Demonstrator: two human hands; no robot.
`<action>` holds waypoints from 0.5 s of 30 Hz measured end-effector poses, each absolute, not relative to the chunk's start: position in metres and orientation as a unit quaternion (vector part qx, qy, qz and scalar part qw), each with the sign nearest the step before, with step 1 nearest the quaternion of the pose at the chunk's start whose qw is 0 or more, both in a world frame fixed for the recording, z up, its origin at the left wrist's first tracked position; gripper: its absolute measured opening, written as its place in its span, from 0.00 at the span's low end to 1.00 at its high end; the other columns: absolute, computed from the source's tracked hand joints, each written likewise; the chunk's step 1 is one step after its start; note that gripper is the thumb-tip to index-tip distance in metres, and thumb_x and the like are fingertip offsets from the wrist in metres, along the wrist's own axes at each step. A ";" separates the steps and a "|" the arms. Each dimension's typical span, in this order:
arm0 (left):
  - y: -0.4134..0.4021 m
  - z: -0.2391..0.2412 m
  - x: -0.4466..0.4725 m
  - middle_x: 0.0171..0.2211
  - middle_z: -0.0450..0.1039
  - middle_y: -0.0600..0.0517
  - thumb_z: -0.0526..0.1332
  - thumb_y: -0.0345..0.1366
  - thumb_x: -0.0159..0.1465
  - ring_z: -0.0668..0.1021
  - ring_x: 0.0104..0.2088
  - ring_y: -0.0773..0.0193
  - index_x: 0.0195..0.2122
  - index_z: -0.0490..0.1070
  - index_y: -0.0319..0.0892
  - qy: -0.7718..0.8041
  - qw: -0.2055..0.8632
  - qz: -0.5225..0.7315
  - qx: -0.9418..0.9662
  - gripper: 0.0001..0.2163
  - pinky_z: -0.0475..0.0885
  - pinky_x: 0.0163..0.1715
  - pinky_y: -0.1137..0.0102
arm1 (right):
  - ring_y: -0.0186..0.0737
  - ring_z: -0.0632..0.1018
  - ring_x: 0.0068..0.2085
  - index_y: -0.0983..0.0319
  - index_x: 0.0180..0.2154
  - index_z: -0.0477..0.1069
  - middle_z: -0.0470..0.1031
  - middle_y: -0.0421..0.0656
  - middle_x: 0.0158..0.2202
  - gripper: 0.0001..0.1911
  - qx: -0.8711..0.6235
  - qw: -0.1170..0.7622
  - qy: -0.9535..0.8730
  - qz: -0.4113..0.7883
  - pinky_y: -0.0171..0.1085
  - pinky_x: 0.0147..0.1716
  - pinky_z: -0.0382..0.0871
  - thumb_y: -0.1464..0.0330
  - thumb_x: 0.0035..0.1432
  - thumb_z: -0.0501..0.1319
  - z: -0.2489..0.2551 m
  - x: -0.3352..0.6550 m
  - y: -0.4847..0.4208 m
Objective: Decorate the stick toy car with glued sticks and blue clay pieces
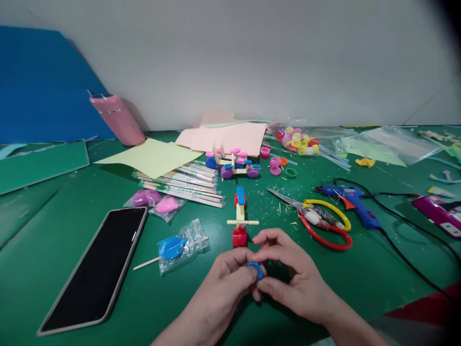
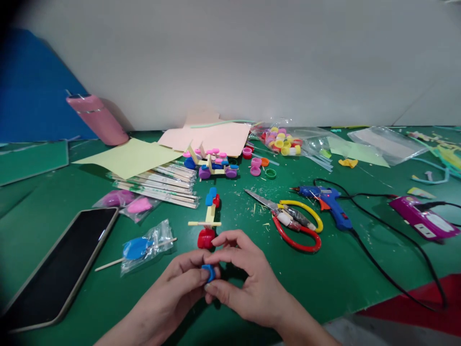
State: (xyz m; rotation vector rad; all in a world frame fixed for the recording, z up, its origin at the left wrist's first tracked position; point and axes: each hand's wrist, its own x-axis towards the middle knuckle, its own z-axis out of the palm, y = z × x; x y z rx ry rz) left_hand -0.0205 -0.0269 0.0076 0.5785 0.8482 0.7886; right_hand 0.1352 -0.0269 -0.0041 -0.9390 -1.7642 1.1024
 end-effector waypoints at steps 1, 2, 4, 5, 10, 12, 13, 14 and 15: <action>-0.027 0.007 -0.021 0.22 0.67 0.54 0.62 0.31 0.49 0.67 0.22 0.70 0.25 0.73 0.37 0.395 0.798 0.370 0.265 0.03 0.63 0.24 0.73 | 0.42 0.68 0.48 0.56 0.42 0.71 0.64 0.45 0.46 0.15 -0.373 0.415 -0.701 0.444 0.40 0.48 0.63 0.71 0.50 0.63 -0.004 0.136 -0.027; -0.026 0.007 -0.021 0.22 0.67 0.54 0.62 0.31 0.49 0.68 0.23 0.70 0.25 0.73 0.37 0.392 0.800 0.370 0.262 0.03 0.63 0.24 0.73 | 0.43 0.68 0.48 0.56 0.43 0.71 0.64 0.45 0.46 0.15 -0.373 0.414 -0.698 0.449 0.40 0.48 0.63 0.71 0.51 0.62 -0.004 0.136 -0.027; -0.026 0.008 -0.022 0.21 0.67 0.54 0.62 0.30 0.50 0.68 0.23 0.70 0.24 0.72 0.37 0.381 0.805 0.372 0.262 0.02 0.63 0.25 0.73 | 0.43 0.67 0.48 0.57 0.43 0.71 0.63 0.45 0.46 0.13 -0.375 0.418 -0.687 0.462 0.40 0.48 0.63 0.70 0.53 0.60 -0.004 0.138 -0.027; -0.025 0.009 -0.022 0.20 0.67 0.53 0.61 0.30 0.50 0.68 0.23 0.70 0.24 0.72 0.37 0.376 0.808 0.370 0.262 0.02 0.63 0.25 0.73 | 0.43 0.67 0.48 0.57 0.42 0.71 0.63 0.45 0.45 0.12 -0.376 0.422 -0.680 0.467 0.40 0.47 0.63 0.69 0.54 0.59 -0.004 0.138 -0.027; -0.025 0.012 -0.021 0.20 0.67 0.53 0.61 0.30 0.50 0.68 0.22 0.70 0.23 0.71 0.37 0.378 0.812 0.350 0.273 0.02 0.62 0.25 0.73 | 0.43 0.66 0.49 0.56 0.42 0.71 0.63 0.45 0.46 0.12 -0.377 0.423 -0.668 0.482 0.39 0.45 0.64 0.67 0.53 0.60 -0.004 0.137 -0.026; -0.026 0.012 -0.021 0.20 0.67 0.53 0.61 0.30 0.50 0.68 0.22 0.70 0.23 0.71 0.37 0.375 0.814 0.346 0.278 0.02 0.61 0.25 0.73 | 0.43 0.67 0.48 0.56 0.42 0.71 0.63 0.45 0.46 0.12 -0.381 0.421 -0.666 0.484 0.39 0.44 0.64 0.66 0.53 0.60 -0.004 0.136 -0.026; -0.026 0.012 -0.021 0.20 0.67 0.53 0.61 0.30 0.50 0.68 0.22 0.70 0.24 0.71 0.37 0.374 0.814 0.347 0.279 0.02 0.61 0.26 0.73 | 0.43 0.67 0.48 0.56 0.42 0.71 0.63 0.45 0.46 0.11 -0.384 0.421 -0.663 0.485 0.38 0.42 0.65 0.66 0.54 0.60 -0.004 0.136 -0.026; -0.026 0.012 -0.021 0.20 0.67 0.53 0.61 0.30 0.50 0.68 0.22 0.69 0.24 0.71 0.37 0.373 0.813 0.347 0.281 0.02 0.61 0.26 0.72 | 0.43 0.67 0.47 0.56 0.42 0.70 0.63 0.45 0.46 0.11 -0.386 0.422 -0.661 0.486 0.37 0.40 0.65 0.65 0.54 0.59 -0.004 0.136 -0.026; -0.026 0.012 -0.021 0.20 0.67 0.53 0.61 0.30 0.50 0.68 0.22 0.69 0.24 0.71 0.37 0.372 0.813 0.346 0.283 0.02 0.61 0.26 0.72 | 0.43 0.67 0.47 0.56 0.42 0.70 0.63 0.46 0.46 0.12 -0.387 0.422 -0.660 0.487 0.37 0.39 0.66 0.65 0.55 0.59 -0.004 0.136 -0.026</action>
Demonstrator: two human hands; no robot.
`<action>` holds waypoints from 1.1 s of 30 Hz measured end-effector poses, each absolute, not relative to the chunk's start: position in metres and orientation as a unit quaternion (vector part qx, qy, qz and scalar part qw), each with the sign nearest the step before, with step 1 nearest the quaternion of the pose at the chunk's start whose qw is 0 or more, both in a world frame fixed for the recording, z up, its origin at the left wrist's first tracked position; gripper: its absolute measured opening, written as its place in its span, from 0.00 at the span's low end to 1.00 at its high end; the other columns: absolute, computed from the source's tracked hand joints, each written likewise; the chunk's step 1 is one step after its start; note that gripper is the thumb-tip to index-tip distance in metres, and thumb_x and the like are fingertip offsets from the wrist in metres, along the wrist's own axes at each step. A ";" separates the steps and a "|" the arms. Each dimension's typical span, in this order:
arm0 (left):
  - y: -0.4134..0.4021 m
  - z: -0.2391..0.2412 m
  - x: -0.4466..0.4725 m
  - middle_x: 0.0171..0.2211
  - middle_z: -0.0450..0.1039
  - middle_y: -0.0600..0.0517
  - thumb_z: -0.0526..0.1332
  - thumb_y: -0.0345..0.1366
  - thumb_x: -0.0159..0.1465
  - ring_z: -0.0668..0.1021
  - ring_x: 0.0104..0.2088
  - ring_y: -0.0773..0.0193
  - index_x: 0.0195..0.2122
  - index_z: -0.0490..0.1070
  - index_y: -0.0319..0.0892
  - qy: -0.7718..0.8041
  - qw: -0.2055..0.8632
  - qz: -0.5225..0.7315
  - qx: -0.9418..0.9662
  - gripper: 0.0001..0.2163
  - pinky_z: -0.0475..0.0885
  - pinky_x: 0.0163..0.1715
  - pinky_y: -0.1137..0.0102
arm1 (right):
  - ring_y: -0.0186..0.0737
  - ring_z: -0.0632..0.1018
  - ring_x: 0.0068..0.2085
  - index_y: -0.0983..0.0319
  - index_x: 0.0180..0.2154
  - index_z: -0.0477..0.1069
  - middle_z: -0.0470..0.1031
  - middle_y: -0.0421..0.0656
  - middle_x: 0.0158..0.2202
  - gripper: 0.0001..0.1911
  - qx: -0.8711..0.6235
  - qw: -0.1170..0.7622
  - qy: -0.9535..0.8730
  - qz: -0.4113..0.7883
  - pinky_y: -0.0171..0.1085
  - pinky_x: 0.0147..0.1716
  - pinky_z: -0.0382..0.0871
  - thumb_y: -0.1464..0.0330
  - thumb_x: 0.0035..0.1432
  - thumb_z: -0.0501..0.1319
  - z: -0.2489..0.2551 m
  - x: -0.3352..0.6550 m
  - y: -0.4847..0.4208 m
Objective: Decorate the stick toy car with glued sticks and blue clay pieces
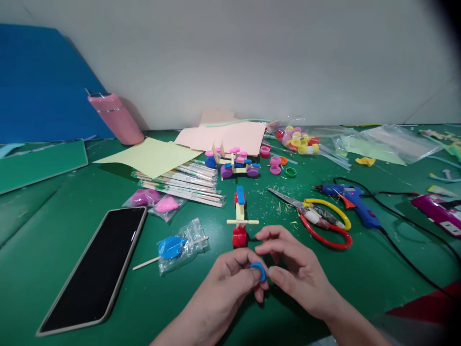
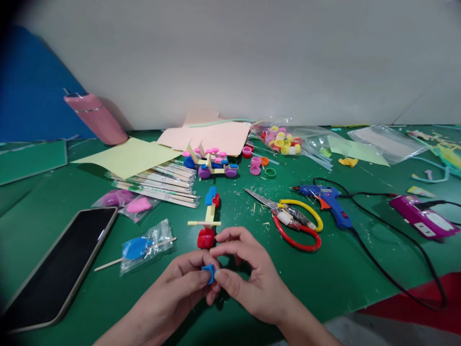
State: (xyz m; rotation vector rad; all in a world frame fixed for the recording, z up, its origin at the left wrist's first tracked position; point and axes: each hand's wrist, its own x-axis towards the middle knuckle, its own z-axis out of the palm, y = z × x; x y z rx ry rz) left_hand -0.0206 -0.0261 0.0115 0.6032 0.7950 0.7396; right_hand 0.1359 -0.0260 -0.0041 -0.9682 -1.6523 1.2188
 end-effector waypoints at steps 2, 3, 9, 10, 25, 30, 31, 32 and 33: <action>-0.026 0.011 -0.020 0.20 0.67 0.53 0.60 0.30 0.50 0.68 0.22 0.70 0.24 0.71 0.36 0.373 0.812 0.346 0.285 0.02 0.61 0.26 0.72 | 0.43 0.67 0.47 0.56 0.42 0.70 0.63 0.46 0.46 0.12 -0.383 0.420 -0.661 0.489 0.37 0.40 0.65 0.65 0.54 0.59 -0.004 0.136 -0.026; -0.026 0.011 -0.020 0.21 0.67 0.53 0.60 0.30 0.50 0.67 0.22 0.70 0.24 0.70 0.36 0.374 0.812 0.346 0.285 0.02 0.61 0.26 0.72 | 0.43 0.67 0.47 0.56 0.42 0.70 0.63 0.46 0.46 0.12 -0.381 0.420 -0.663 0.490 0.38 0.41 0.65 0.65 0.54 0.59 -0.004 0.136 -0.026; -0.026 0.012 -0.019 0.20 0.67 0.53 0.60 0.31 0.50 0.68 0.23 0.69 0.23 0.70 0.37 0.380 0.812 0.340 0.284 0.03 0.61 0.26 0.72 | 0.42 0.67 0.47 0.56 0.42 0.70 0.62 0.45 0.46 0.12 -0.382 0.421 -0.653 0.500 0.36 0.40 0.64 0.67 0.54 0.58 -0.004 0.136 -0.026; -0.026 0.012 -0.019 0.20 0.67 0.53 0.60 0.31 0.50 0.67 0.22 0.69 0.23 0.70 0.37 0.380 0.812 0.338 0.286 0.03 0.61 0.26 0.72 | 0.42 0.67 0.47 0.56 0.42 0.70 0.62 0.45 0.46 0.12 -0.382 0.418 -0.654 0.502 0.36 0.41 0.64 0.67 0.54 0.58 -0.004 0.136 -0.026; -0.027 0.008 -0.020 0.22 0.66 0.53 0.59 0.31 0.51 0.67 0.24 0.68 0.24 0.71 0.36 0.378 0.798 0.310 0.352 0.04 0.61 0.26 0.70 | 0.38 0.70 0.39 0.55 0.41 0.70 0.61 0.44 0.45 0.11 -0.378 0.406 -0.631 0.542 0.34 0.32 0.66 0.63 0.55 0.58 -0.005 0.137 -0.026; -0.027 0.007 -0.020 0.22 0.66 0.53 0.58 0.31 0.52 0.67 0.24 0.68 0.25 0.72 0.36 0.378 0.793 0.307 0.367 0.04 0.61 0.26 0.70 | 0.39 0.70 0.39 0.55 0.41 0.71 0.61 0.45 0.46 0.11 -0.378 0.412 -0.620 0.550 0.35 0.33 0.67 0.62 0.56 0.57 -0.006 0.137 -0.025; -0.027 0.007 -0.020 0.22 0.65 0.53 0.59 0.31 0.51 0.66 0.24 0.68 0.25 0.72 0.36 0.378 0.792 0.307 0.368 0.04 0.61 0.26 0.70 | 0.38 0.70 0.39 0.56 0.41 0.71 0.62 0.45 0.46 0.11 -0.379 0.410 -0.618 0.553 0.35 0.33 0.67 0.62 0.56 0.57 -0.006 0.137 -0.025; -0.028 0.007 -0.020 0.22 0.65 0.53 0.59 0.31 0.51 0.66 0.24 0.68 0.25 0.72 0.36 0.379 0.791 0.307 0.369 0.04 0.61 0.26 0.70 | 0.38 0.70 0.38 0.56 0.41 0.71 0.61 0.45 0.46 0.11 -0.379 0.408 -0.615 0.557 0.35 0.32 0.67 0.62 0.56 0.57 -0.006 0.137 -0.025; -0.028 0.007 -0.020 0.22 0.65 0.53 0.59 0.31 0.51 0.66 0.24 0.68 0.25 0.72 0.36 0.379 0.791 0.307 0.369 0.04 0.61 0.26 0.70 | 0.37 0.70 0.37 0.56 0.41 0.71 0.61 0.44 0.46 0.11 -0.380 0.409 -0.612 0.560 0.35 0.31 0.67 0.62 0.56 0.57 -0.006 0.136 -0.025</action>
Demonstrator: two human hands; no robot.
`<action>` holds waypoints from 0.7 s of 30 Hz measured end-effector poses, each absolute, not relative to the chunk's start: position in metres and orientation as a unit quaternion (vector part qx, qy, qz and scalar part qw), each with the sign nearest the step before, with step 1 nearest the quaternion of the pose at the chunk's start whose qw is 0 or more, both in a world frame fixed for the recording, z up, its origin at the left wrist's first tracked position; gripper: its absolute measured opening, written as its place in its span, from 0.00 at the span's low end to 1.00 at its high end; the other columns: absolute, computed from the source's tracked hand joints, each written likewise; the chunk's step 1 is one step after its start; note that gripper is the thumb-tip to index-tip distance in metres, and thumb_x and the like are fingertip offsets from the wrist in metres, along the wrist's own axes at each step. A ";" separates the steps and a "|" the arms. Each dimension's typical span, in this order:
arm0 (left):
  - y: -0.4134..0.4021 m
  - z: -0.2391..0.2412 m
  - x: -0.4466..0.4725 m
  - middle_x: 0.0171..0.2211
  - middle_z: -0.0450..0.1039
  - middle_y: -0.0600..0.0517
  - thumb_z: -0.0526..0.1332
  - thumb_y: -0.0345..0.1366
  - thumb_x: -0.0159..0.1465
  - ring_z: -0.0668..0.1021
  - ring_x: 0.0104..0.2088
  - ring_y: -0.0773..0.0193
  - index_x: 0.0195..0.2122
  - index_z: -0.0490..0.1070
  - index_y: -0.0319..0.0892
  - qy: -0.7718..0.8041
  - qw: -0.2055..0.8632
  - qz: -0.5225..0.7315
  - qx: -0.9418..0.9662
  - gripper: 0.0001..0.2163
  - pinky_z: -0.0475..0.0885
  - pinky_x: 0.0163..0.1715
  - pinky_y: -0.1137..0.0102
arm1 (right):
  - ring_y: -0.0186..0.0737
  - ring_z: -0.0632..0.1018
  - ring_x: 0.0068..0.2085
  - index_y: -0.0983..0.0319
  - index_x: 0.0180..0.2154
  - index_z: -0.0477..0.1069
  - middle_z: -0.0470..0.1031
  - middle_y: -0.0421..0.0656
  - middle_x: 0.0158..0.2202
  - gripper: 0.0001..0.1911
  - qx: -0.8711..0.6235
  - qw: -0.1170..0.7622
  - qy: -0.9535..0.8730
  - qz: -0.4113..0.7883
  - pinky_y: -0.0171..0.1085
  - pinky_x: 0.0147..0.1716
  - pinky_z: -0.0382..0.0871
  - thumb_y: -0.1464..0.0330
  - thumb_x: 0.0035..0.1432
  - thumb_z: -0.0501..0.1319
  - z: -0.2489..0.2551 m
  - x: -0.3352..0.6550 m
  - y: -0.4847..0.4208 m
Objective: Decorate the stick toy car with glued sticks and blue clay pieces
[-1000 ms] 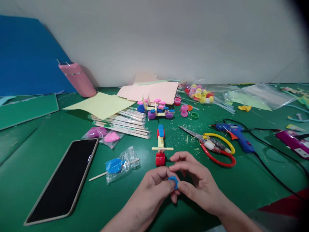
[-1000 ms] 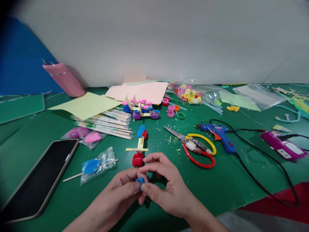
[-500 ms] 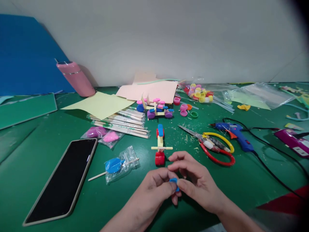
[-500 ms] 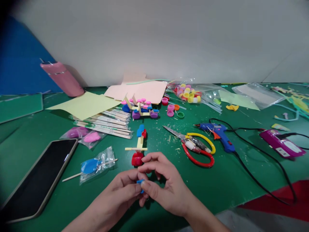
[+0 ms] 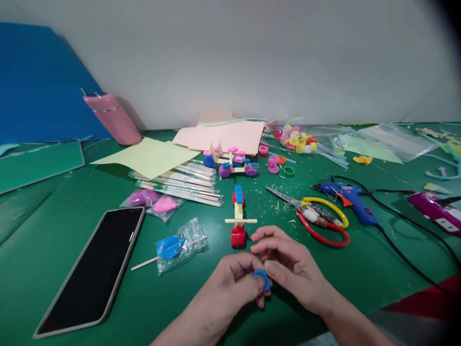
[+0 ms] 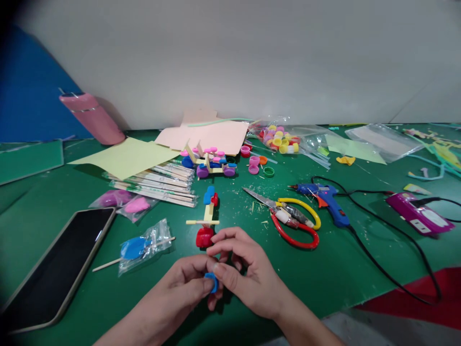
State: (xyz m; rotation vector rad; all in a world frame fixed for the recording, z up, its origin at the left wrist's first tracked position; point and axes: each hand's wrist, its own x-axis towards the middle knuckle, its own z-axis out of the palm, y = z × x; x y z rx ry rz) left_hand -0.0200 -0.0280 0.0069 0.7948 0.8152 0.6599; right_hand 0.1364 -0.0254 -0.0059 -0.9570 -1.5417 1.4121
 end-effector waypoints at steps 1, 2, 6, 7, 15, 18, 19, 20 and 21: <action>-0.028 0.007 -0.020 0.22 0.65 0.53 0.59 0.32 0.51 0.66 0.23 0.68 0.24 0.71 0.36 0.379 0.791 0.306 0.370 0.04 0.61 0.26 0.70 | 0.36 0.70 0.36 0.56 0.41 0.71 0.61 0.44 0.46 0.11 -0.380 0.409 -0.609 0.563 0.34 0.31 0.66 0.62 0.56 0.57 -0.006 0.136 -0.026; -0.029 0.007 -0.020 0.22 0.65 0.53 0.59 0.32 0.51 0.66 0.23 0.68 0.24 0.71 0.36 0.379 0.792 0.305 0.370 0.04 0.61 0.26 0.70 | 0.35 0.70 0.35 0.56 0.41 0.71 0.61 0.44 0.45 0.11 -0.382 0.409 -0.609 0.563 0.34 0.30 0.66 0.62 0.56 0.57 -0.006 0.136 -0.026; -0.028 0.008 -0.020 0.22 0.65 0.53 0.59 0.32 0.51 0.66 0.23 0.68 0.24 0.70 0.37 0.378 0.792 0.298 0.375 0.04 0.61 0.26 0.69 | 0.33 0.70 0.33 0.55 0.41 0.70 0.62 0.44 0.45 0.10 -0.383 0.410 -0.621 0.547 0.34 0.31 0.66 0.63 0.57 0.56 -0.005 0.137 -0.026; -0.027 0.009 -0.021 0.22 0.65 0.53 0.59 0.32 0.51 0.66 0.23 0.68 0.24 0.70 0.37 0.383 0.790 0.300 0.372 0.04 0.61 0.26 0.70 | 0.34 0.70 0.34 0.55 0.42 0.70 0.62 0.44 0.46 0.11 -0.380 0.413 -0.629 0.538 0.34 0.32 0.66 0.63 0.57 0.56 -0.004 0.137 -0.026; -0.025 0.013 -0.022 0.22 0.66 0.54 0.59 0.30 0.49 0.65 0.25 0.68 0.28 0.72 0.36 0.436 0.764 0.311 0.360 0.06 0.60 0.27 0.70 | 0.40 0.68 0.48 0.55 0.45 0.68 0.61 0.43 0.47 0.23 -0.369 0.381 -0.745 0.405 0.36 0.47 0.63 0.75 0.45 0.65 -0.006 0.133 -0.026; -0.025 0.012 -0.024 0.21 0.66 0.54 0.60 0.31 0.50 0.66 0.24 0.68 0.25 0.72 0.36 0.434 0.765 0.321 0.351 0.04 0.61 0.28 0.70 | 0.39 0.69 0.47 0.56 0.43 0.70 0.62 0.43 0.46 0.19 -0.372 0.399 -0.747 0.380 0.36 0.46 0.65 0.75 0.47 0.64 -0.009 0.133 -0.026; -0.026 0.012 -0.024 0.21 0.67 0.54 0.61 0.31 0.50 0.67 0.25 0.67 0.25 0.72 0.37 0.424 0.774 0.330 0.336 0.03 0.62 0.28 0.69 | 0.39 0.69 0.47 0.56 0.42 0.70 0.62 0.43 0.46 0.18 -0.375 0.409 -0.741 0.378 0.36 0.46 0.65 0.75 0.47 0.63 -0.009 0.133 -0.026; -0.026 0.012 -0.024 0.22 0.67 0.53 0.62 0.32 0.50 0.68 0.25 0.67 0.25 0.73 0.37 0.410 0.785 0.341 0.315 0.03 0.63 0.29 0.69 | 0.40 0.69 0.47 0.56 0.41 0.70 0.63 0.43 0.45 0.17 -0.378 0.419 -0.732 0.381 0.37 0.46 0.64 0.74 0.47 0.63 -0.008 0.133 -0.025; -0.026 0.013 -0.025 0.22 0.68 0.53 0.61 0.33 0.51 0.69 0.25 0.66 0.25 0.73 0.38 0.394 0.797 0.354 0.290 0.04 0.64 0.29 0.69 | 0.40 0.69 0.47 0.56 0.41 0.71 0.63 0.44 0.45 0.16 -0.381 0.431 -0.722 0.385 0.37 0.47 0.64 0.74 0.48 0.63 -0.008 0.134 -0.025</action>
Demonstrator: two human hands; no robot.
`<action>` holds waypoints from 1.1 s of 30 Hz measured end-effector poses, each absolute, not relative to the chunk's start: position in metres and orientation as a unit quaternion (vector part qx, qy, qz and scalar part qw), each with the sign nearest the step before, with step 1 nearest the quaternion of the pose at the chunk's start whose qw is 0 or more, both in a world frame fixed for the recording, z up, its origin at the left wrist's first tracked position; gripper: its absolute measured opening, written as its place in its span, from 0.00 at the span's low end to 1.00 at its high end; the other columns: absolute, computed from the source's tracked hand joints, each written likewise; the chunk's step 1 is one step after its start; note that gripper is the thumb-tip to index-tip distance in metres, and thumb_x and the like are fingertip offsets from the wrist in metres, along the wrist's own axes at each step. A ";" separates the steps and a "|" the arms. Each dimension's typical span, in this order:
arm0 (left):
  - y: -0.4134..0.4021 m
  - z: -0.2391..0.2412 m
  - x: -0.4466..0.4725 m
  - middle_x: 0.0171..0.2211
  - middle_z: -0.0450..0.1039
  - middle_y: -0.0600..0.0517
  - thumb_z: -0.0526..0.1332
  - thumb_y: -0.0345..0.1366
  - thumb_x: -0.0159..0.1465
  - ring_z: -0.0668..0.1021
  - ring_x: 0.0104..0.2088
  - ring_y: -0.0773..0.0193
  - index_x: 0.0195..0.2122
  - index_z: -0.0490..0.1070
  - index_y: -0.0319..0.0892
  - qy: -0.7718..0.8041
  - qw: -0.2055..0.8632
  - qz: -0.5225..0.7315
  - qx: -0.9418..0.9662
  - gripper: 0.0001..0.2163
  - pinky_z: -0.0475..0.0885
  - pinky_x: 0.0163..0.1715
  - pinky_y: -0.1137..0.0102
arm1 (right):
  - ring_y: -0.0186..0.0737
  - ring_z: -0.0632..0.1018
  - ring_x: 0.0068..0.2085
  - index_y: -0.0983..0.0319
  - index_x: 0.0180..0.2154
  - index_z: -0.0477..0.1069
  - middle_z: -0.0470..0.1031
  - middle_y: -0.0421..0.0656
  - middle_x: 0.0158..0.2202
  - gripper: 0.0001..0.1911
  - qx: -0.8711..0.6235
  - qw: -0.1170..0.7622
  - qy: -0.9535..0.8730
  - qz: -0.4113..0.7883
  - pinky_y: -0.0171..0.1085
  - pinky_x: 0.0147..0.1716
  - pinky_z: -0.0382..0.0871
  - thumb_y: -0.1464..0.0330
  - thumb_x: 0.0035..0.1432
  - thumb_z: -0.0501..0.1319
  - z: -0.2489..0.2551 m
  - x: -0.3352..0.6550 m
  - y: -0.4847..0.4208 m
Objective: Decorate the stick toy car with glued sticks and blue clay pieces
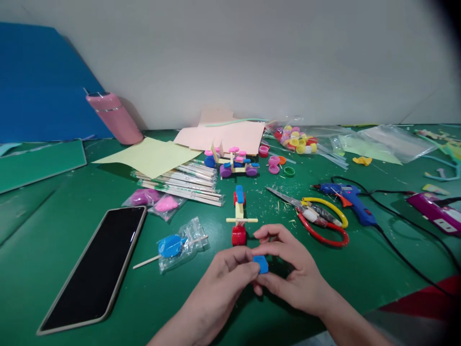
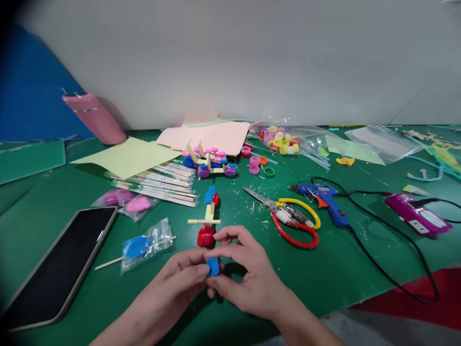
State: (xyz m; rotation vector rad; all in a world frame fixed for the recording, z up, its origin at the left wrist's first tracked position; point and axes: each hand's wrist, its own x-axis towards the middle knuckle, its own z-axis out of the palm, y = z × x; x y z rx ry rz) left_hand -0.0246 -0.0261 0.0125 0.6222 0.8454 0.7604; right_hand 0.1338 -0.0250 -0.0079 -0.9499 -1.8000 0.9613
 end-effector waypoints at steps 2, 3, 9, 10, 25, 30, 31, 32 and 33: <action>-0.026 0.013 -0.024 0.22 0.68 0.53 0.60 0.34 0.54 0.70 0.26 0.66 0.26 0.74 0.38 0.368 0.814 0.378 0.244 0.06 0.65 0.30 0.69 | 0.42 0.68 0.48 0.56 0.40 0.71 0.63 0.44 0.44 0.15 -0.386 0.452 -0.699 0.398 0.38 0.46 0.65 0.73 0.48 0.63 -0.007 0.135 -0.024; -0.026 0.013 -0.023 0.21 0.68 0.52 0.59 0.34 0.55 0.70 0.26 0.66 0.26 0.74 0.37 0.361 0.817 0.387 0.228 0.07 0.65 0.30 0.70 | 0.42 0.68 0.48 0.56 0.40 0.71 0.63 0.44 0.44 0.14 -0.386 0.460 -0.689 0.406 0.39 0.46 0.65 0.72 0.48 0.64 -0.006 0.135 -0.024; -0.031 0.011 -0.016 0.24 0.73 0.49 0.63 0.37 0.53 0.71 0.26 0.68 0.30 0.76 0.36 0.319 0.843 0.402 0.162 0.09 0.66 0.30 0.73 | 0.41 0.71 0.43 0.56 0.41 0.71 0.63 0.46 0.46 0.14 -0.366 0.477 -0.668 0.438 0.39 0.42 0.69 0.68 0.49 0.64 0.000 0.128 -0.024; -0.033 0.011 -0.014 0.25 0.73 0.49 0.64 0.37 0.52 0.71 0.26 0.68 0.30 0.76 0.36 0.312 0.846 0.408 0.143 0.09 0.66 0.30 0.73 | 0.42 0.70 0.44 0.56 0.41 0.71 0.63 0.45 0.46 0.14 -0.362 0.480 -0.672 0.432 0.40 0.43 0.68 0.68 0.49 0.64 0.002 0.126 -0.024; -0.038 0.001 -0.010 0.29 0.75 0.51 0.59 0.33 0.58 0.74 0.31 0.68 0.30 0.75 0.38 0.260 0.846 0.465 0.013 0.06 0.68 0.34 0.73 | 0.43 0.68 0.43 0.56 0.38 0.72 0.62 0.45 0.47 0.12 -0.410 0.471 -0.767 0.150 0.39 0.35 0.67 0.72 0.50 0.61 -0.005 0.119 -0.030; -0.038 0.003 -0.008 0.31 0.77 0.50 0.58 0.34 0.59 0.76 0.33 0.66 0.33 0.75 0.39 0.251 0.842 0.478 0.006 0.07 0.68 0.40 0.71 | 0.42 0.69 0.43 0.58 0.35 0.74 0.65 0.45 0.44 0.09 -0.411 0.458 -0.783 0.084 0.39 0.36 0.68 0.73 0.50 0.61 0.001 0.114 -0.027; -0.038 0.003 -0.008 0.31 0.77 0.49 0.58 0.34 0.59 0.76 0.34 0.65 0.34 0.75 0.40 0.247 0.842 0.479 0.004 0.07 0.68 0.41 0.70 | 0.42 0.69 0.43 0.57 0.35 0.74 0.66 0.45 0.44 0.09 -0.411 0.456 -0.785 0.080 0.40 0.36 0.68 0.73 0.50 0.61 0.001 0.114 -0.027; -0.037 0.003 -0.008 0.32 0.78 0.49 0.58 0.34 0.59 0.77 0.35 0.65 0.35 0.75 0.40 0.242 0.843 0.480 0.000 0.08 0.68 0.42 0.69 | 0.43 0.69 0.43 0.57 0.35 0.74 0.66 0.45 0.44 0.08 -0.411 0.453 -0.787 0.077 0.40 0.36 0.68 0.73 0.50 0.61 0.001 0.113 -0.027; -0.037 0.003 -0.008 0.33 0.78 0.49 0.57 0.34 0.60 0.77 0.35 0.65 0.36 0.75 0.40 0.237 0.845 0.480 -0.007 0.08 0.68 0.43 0.69 | 0.43 0.69 0.43 0.57 0.35 0.74 0.67 0.45 0.44 0.08 -0.411 0.451 -0.789 0.075 0.40 0.36 0.68 0.72 0.51 0.61 0.001 0.113 -0.027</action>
